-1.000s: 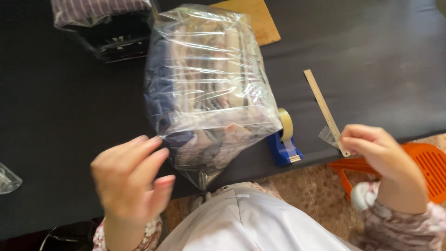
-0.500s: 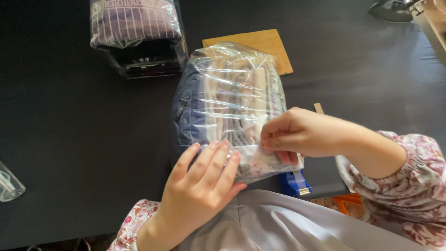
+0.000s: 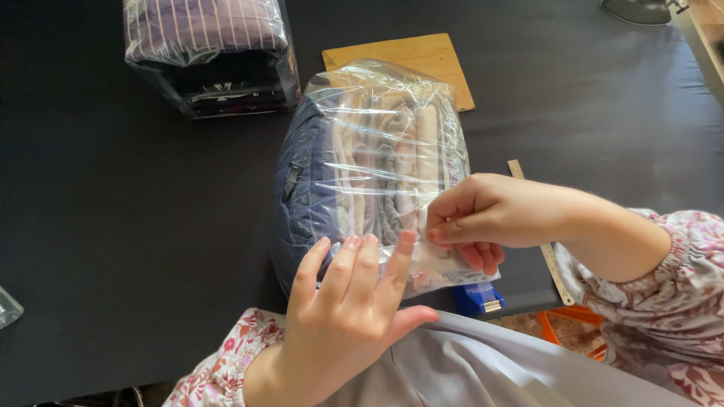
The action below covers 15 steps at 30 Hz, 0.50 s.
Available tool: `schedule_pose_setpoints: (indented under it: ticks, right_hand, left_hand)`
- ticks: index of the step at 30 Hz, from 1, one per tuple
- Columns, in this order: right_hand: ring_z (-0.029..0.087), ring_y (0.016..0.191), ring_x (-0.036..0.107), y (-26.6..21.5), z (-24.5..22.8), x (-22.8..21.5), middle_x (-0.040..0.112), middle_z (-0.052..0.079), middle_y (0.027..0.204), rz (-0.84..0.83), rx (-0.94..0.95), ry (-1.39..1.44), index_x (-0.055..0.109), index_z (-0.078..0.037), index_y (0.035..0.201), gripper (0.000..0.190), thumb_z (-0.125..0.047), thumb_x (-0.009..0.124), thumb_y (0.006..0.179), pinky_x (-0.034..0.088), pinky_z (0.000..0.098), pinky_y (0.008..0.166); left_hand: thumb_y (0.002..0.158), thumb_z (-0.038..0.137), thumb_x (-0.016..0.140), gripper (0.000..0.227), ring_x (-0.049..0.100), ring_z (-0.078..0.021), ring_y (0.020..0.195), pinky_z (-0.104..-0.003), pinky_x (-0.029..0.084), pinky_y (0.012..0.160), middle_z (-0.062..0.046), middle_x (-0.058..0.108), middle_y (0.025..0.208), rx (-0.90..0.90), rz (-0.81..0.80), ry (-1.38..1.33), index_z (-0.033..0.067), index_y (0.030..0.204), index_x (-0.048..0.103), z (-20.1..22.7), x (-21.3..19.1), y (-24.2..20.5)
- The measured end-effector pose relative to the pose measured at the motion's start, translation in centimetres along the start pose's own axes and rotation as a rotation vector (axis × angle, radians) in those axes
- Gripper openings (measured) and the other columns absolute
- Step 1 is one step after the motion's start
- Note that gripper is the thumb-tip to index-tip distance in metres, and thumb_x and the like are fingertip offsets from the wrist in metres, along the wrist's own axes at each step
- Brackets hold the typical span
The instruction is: The person packages stacks of folded clothes into a clear plastic bag and secures it using tape and a ruler to smooth and measure the package.
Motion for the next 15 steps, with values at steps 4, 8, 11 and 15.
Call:
schedule_pose_setpoints:
  ticks: [4,8,11,15]
  right_hand:
    - [0.013,0.046,0.066,-0.5,-1.3,0.9,0.066,0.006,0.054,0.07,0.038,-0.018,0.07,-0.002,0.085,0.027,-0.025,0.058,0.093,0.051,0.0282,0.043]
    - [0.014,0.046,0.062,-1.2,-2.6,1.9,0.064,0.006,0.054,0.216,0.08,-0.107,0.072,-0.003,0.078,0.036,-0.035,0.066,0.092,0.051,0.0312,0.044]
    - [0.024,0.047,0.06,-1.6,-3.5,2.2,0.064,0.011,0.053,0.33,0.059,-0.419,0.074,-0.007,0.077,0.042,-0.046,0.067,0.09,0.048,0.0382,0.048]
    - [0.032,0.056,0.062,-1.8,-3.9,2.0,0.064,0.013,0.058,0.42,0.176,-0.795,0.073,-0.008,0.07,0.059,-0.064,0.067,0.088,0.05,0.044,0.059]
  left_hand:
    - [0.088,0.069,0.066,0.075,0.061,-0.0251,0.11,-0.05,0.043,0.104,-0.01,0.069,0.11,-0.029,-0.012,0.04,0.0093,0.133,0.071,0.6,0.3,0.0]
    - [0.085,0.067,0.07,0.073,0.06,-0.0249,0.112,-0.049,0.043,0.105,-0.009,0.068,0.108,-0.069,-0.005,0.007,0.0083,0.128,0.072,0.8,0.5,-0.2]
    - [0.084,0.066,0.071,0.071,0.06,-0.0251,0.113,-0.051,0.042,0.105,-0.009,0.067,0.106,-0.079,0.017,0.004,0.0083,0.126,0.073,0.8,0.7,-0.2]
    - [0.087,0.062,0.072,0.066,0.06,-0.0248,0.114,-0.053,0.04,0.107,-0.008,0.067,0.109,-0.074,0.026,-0.002,0.007,0.124,0.073,0.9,0.7,-0.3]
Point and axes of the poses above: each hand's wrist, its own y-axis towards the middle knuckle, its own x-axis out of the palm, z = x × y, the point moved 2 cm from there along y, towards the middle knuckle
